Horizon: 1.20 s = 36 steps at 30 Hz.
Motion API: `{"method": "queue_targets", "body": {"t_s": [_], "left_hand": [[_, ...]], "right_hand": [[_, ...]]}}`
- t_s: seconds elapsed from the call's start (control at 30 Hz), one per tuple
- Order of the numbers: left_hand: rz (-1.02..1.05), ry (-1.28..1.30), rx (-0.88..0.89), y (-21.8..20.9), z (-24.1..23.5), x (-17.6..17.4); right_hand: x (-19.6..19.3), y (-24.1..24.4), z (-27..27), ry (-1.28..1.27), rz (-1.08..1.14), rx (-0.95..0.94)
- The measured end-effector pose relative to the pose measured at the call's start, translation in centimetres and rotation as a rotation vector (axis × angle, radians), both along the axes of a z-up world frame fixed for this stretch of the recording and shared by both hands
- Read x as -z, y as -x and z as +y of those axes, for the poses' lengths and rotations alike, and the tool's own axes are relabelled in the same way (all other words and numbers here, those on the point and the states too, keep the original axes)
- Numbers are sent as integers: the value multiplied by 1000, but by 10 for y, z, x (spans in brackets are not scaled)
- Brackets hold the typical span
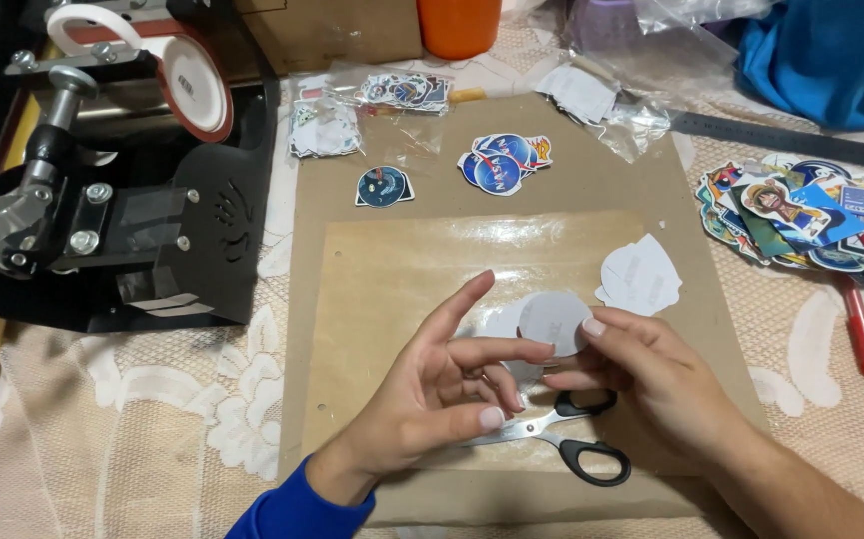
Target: The person is cutting small pieces of adhesive tape and applying them to the back of various stickers.
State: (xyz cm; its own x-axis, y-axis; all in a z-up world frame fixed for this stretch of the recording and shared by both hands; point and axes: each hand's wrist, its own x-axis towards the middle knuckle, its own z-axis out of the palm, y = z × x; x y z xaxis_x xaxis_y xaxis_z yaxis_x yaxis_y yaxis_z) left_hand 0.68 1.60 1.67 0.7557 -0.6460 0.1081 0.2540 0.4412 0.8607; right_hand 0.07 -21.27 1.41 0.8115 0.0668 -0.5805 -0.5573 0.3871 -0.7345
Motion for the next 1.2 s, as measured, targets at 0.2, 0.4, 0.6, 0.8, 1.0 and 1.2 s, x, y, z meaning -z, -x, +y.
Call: {"method": "queue_targets", "body": {"t_s": [0.2,0.4,0.6,0.8,1.0,1.2], "left_hand": [[-3,-24,1,-1,0,1],[1,-13,27,0,-1,-1],[-115,-150,30,2,-4,-6],[-810,-786,-432,10,-10,14],[-189,-541,-554,4,-16,3],[-301,-620,-623,7,-16,4]], "right_hand": [[3,0,-4,78,-78,-62],[6,4,-5,191,-129,-118],[3,7,2,315,-293,-79],[7,9,2,434,-331,-112],[6,19,12,157,-288,-309],[11,18,15,220,-349,-457]]}}
